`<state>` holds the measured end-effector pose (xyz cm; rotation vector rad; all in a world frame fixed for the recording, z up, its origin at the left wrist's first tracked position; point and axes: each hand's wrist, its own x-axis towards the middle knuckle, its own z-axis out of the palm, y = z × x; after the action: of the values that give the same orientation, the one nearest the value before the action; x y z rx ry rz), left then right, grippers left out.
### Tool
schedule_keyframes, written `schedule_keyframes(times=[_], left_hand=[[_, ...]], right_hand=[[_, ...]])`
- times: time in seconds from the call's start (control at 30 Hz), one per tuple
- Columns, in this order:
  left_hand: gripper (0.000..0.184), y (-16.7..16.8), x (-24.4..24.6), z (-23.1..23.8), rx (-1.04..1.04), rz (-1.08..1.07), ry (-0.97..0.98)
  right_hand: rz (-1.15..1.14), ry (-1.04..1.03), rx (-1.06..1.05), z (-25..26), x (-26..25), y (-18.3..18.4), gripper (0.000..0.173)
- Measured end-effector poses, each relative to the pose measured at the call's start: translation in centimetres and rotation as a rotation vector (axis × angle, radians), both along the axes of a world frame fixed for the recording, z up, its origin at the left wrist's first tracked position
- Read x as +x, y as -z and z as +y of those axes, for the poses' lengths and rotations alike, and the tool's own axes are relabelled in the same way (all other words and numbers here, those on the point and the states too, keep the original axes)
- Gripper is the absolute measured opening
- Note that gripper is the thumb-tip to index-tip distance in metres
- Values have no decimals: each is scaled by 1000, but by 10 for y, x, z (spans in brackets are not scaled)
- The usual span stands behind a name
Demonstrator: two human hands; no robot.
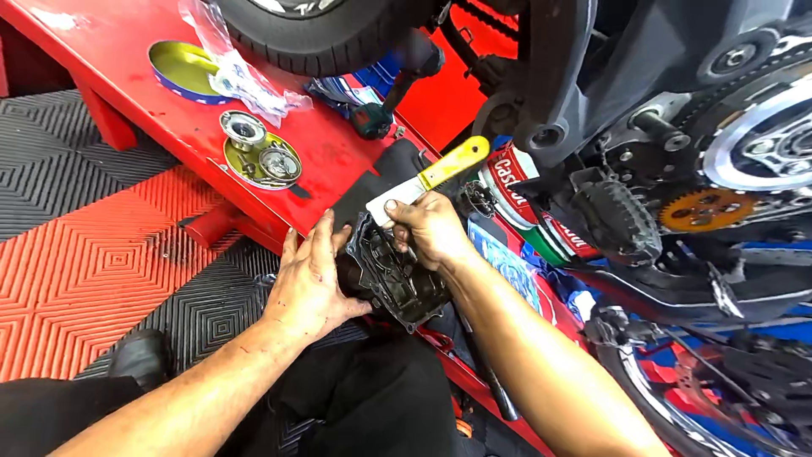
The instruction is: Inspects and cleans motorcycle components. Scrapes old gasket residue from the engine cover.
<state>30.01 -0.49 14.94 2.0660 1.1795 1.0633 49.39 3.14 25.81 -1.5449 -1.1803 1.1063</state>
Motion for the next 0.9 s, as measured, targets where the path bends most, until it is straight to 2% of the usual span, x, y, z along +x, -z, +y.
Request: schedule_keyframes(times=[0.17,0.33,0.47,0.6,0.77,0.9], left_hand=[[143,-2,0,1,-42,6,10],[144,-3,-1,2,-58,28,-8],[146,-4,-1,1,-69,31,7],[145,-3,-2,2,-69,21,14],[147,-3,-1,3,-95,16,14],[148,-2,-2,5,-87,21,5]], right_hand=[[46,-8,-34,4,4,0,9],[89,-238,-85,-9,-16,3,8],[29,-175,-41,4,4,2,8],[32,-429,-70,-7,6,-5,5],[80,-507,-73,0,10,1,6],[55,-767,-208,-12,11,-6,5]])
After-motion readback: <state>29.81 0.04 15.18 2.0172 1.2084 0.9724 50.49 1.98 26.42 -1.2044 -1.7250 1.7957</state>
